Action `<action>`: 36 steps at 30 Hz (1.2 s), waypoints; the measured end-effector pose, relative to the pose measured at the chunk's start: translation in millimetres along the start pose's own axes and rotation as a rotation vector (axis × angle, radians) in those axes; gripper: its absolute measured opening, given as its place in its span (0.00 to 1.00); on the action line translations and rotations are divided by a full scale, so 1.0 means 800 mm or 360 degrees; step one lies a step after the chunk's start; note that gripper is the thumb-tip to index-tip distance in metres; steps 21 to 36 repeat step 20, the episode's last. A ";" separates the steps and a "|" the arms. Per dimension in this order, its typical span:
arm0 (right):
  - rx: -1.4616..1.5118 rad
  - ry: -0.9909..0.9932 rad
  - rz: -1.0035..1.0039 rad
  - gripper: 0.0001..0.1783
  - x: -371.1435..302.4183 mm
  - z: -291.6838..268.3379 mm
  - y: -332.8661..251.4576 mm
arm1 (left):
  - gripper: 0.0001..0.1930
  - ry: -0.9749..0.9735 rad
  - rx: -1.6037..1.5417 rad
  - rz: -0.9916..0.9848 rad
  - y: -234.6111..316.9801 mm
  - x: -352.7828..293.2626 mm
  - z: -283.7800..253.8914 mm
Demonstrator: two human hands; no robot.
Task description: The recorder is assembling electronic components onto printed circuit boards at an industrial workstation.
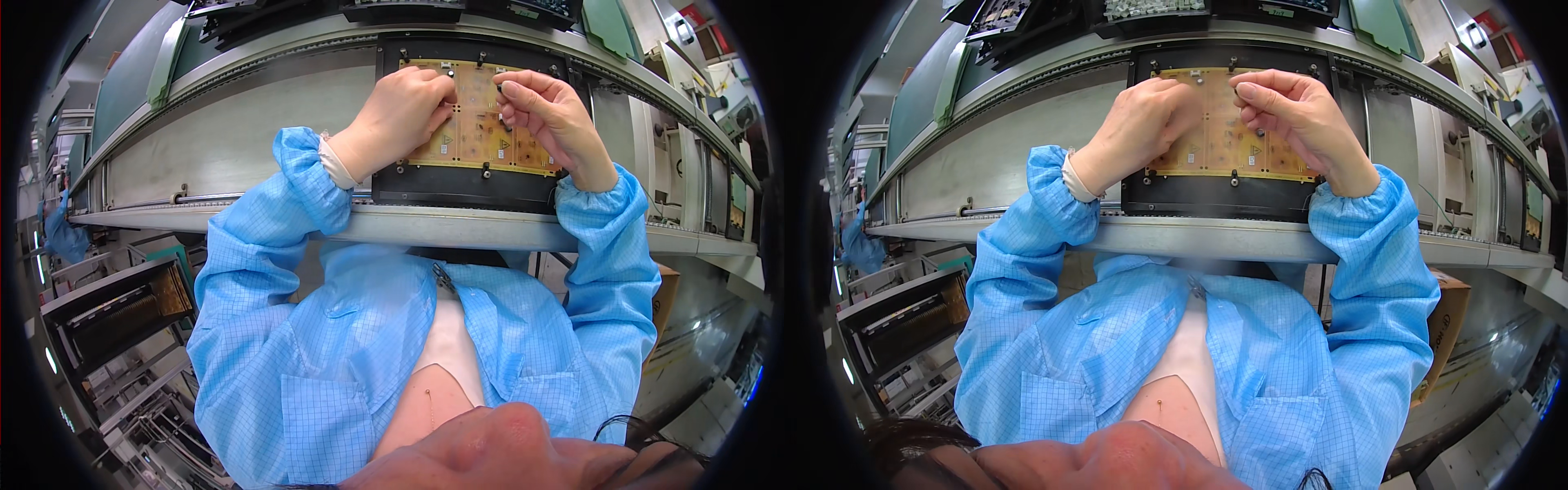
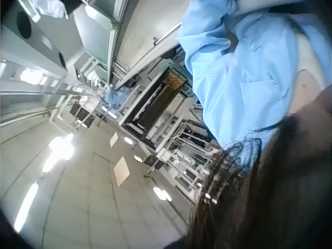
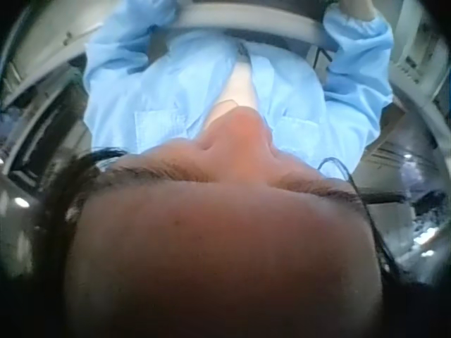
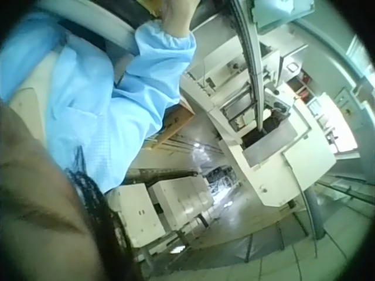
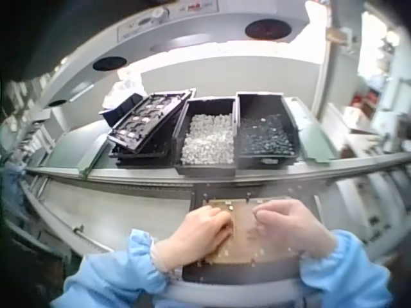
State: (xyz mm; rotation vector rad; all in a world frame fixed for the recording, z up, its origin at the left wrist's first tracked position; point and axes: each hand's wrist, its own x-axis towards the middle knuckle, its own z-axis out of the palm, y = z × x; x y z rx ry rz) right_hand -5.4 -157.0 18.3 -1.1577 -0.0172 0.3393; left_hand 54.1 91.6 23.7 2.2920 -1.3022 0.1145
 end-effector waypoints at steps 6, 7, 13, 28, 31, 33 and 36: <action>0.0151 0.0087 0.0193 0.19 -0.013 0.002 -0.005 | 0.03 0.0066 -0.0017 -0.0019 -0.004 -0.005 0.006; 0.0097 0.0078 0.0213 0.19 -0.015 0.001 -0.004 | 0.03 0.0145 -0.0057 0.0002 -0.004 -0.005 0.006; -0.0277 0.0108 0.0180 0.16 -0.025 0.014 -0.005 | 0.04 0.0242 -0.0193 -0.0015 -0.011 -0.003 -0.001; -0.0845 0.0191 0.0189 0.15 -0.025 0.024 -0.003 | 0.05 0.0197 -0.0402 -0.0022 -0.002 -0.010 0.004; -0.0845 0.0191 0.0189 0.15 -0.025 0.024 -0.003 | 0.05 0.0197 -0.0402 -0.0022 -0.002 -0.010 0.004; -0.0845 0.0191 0.0189 0.15 -0.025 0.024 -0.003 | 0.05 0.0197 -0.0402 -0.0022 -0.002 -0.010 0.004; -0.0845 0.0191 0.0189 0.15 -0.025 0.024 -0.003 | 0.05 0.0197 -0.0402 -0.0022 -0.002 -0.010 0.004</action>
